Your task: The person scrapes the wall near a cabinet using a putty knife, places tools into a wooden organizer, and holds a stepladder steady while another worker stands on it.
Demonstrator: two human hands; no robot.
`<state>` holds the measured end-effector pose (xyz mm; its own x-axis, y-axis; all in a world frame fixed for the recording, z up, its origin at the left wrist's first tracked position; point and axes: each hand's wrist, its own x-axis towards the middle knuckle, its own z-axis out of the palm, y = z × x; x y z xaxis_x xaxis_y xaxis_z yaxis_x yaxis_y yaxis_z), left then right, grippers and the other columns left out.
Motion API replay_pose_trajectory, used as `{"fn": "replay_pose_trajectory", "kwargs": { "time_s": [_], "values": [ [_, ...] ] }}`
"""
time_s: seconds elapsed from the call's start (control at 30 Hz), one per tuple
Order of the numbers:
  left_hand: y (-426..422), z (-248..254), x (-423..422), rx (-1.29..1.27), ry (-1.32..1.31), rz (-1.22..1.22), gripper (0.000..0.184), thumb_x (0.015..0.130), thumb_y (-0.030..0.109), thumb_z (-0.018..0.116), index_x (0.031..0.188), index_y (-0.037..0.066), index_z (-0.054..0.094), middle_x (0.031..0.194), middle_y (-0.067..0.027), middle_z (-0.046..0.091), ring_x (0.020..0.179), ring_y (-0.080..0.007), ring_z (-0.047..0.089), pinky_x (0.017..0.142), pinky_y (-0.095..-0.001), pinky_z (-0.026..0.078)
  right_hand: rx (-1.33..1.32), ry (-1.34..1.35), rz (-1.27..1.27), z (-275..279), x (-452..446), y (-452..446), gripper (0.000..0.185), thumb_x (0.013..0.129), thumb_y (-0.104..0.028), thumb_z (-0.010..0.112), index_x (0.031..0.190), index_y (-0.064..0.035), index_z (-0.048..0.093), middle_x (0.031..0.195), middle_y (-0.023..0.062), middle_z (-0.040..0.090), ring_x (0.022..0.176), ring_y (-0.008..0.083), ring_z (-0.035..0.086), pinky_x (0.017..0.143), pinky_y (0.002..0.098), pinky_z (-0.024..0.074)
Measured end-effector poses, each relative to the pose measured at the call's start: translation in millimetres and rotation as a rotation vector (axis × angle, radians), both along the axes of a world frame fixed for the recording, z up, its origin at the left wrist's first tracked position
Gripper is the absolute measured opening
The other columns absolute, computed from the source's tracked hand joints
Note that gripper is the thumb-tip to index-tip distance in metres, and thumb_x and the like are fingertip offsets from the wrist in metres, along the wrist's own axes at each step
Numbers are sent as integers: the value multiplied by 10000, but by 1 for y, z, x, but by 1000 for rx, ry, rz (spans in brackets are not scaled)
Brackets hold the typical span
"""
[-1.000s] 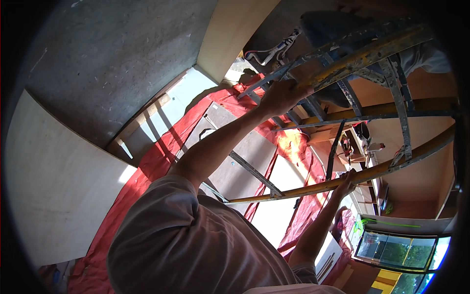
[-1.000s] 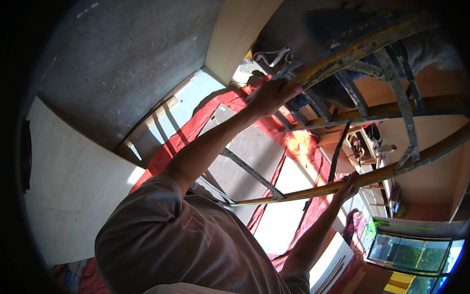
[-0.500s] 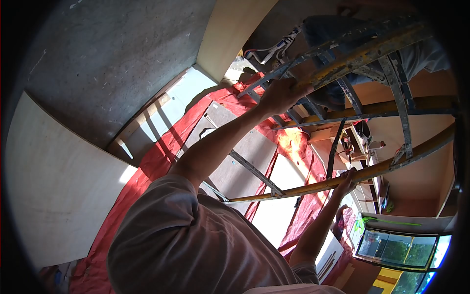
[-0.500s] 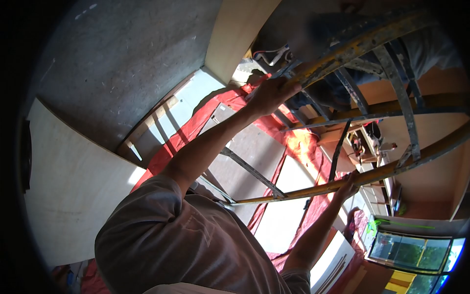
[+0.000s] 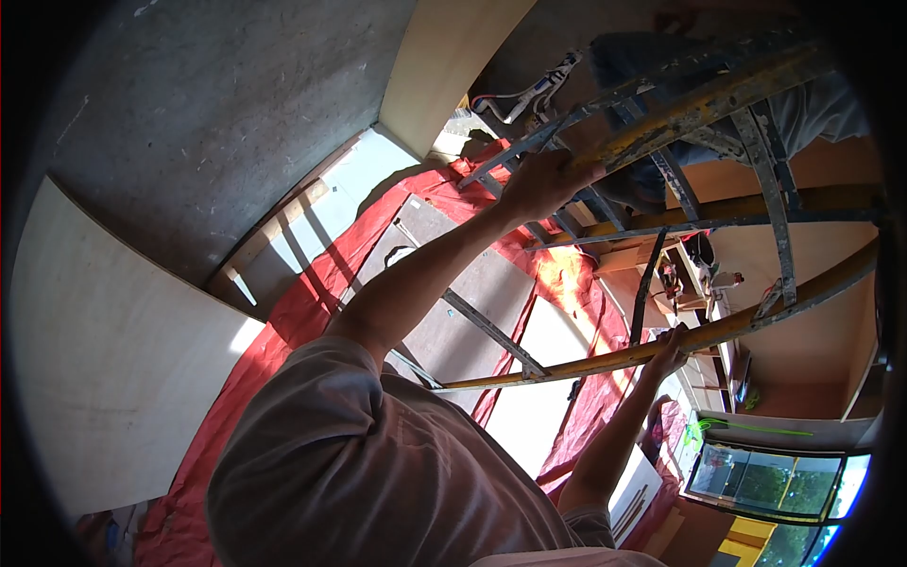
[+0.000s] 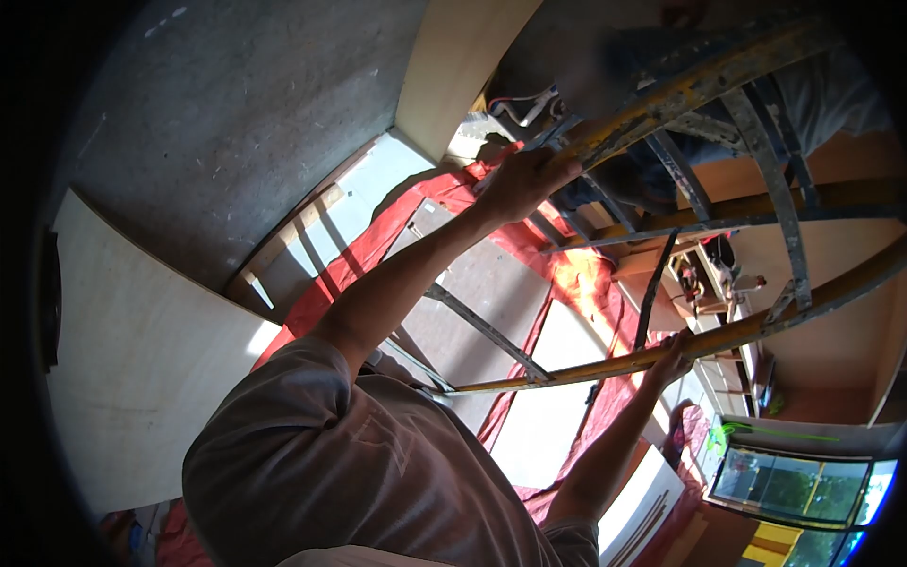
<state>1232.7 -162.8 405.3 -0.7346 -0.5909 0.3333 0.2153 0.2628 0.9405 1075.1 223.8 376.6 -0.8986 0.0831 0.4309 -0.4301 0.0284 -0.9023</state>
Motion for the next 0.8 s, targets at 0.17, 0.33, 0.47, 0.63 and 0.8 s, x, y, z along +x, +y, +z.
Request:
{"fn": "replay_pose_trajectory", "kwargs": {
  "time_s": [0.17, 0.33, 0.47, 0.63, 0.8],
  "values": [
    [-1, -8, -5, -7, -34, -11, 596, 847, 586, 535, 798, 5, 661, 581, -111, 595, 572, -231, 628, 548, -383, 470, 27, -23, 7, -2, -1, 2, 152, 868, -179, 653, 818, -68, 560, 618, -22, 473, 503, 67, 425, 446, 227, 344],
    [0, -14, -16, 82, 122, -54, 532, 886, 515, 557, 779, -5, 586, 630, -115, 574, 573, -210, 572, 523, -365, 434, 41, 91, 43, -1, -1, 2, 129, 872, -181, 633, 880, -56, 603, 603, -23, 484, 512, 64, 464, 460, 219, 371],
    [-2, -27, -26, 51, 163, -48, 406, 908, 385, 573, 744, 14, 551, 581, -48, 489, 551, -117, 449, 499, -323, 363, 72, 63, -25, -12, -7, 10, 137, 873, -164, 634, 955, -57, 612, 622, -16, 516, 514, 64, 490, 457, 214, 387],
    [1, -21, -19, 63, 124, -42, 419, 928, 399, 536, 779, 8, 571, 607, -37, 502, 562, -125, 450, 522, -327, 367, 91, 35, -72, -6, 4, 6, 155, 862, -152, 649, 958, -40, 601, 669, 8, 553, 534, 73, 514, 465, 220, 400],
    [3, -14, -17, 73, 173, -54, 447, 941, 392, 512, 706, 12, 509, 579, -28, 434, 547, -128, 408, 515, -335, 337, 122, 43, -69, -2, 4, 5, 160, 863, -144, 639, 965, -29, 596, 665, 7, 554, 535, 74, 517, 476, 225, 407]
  ]
}}
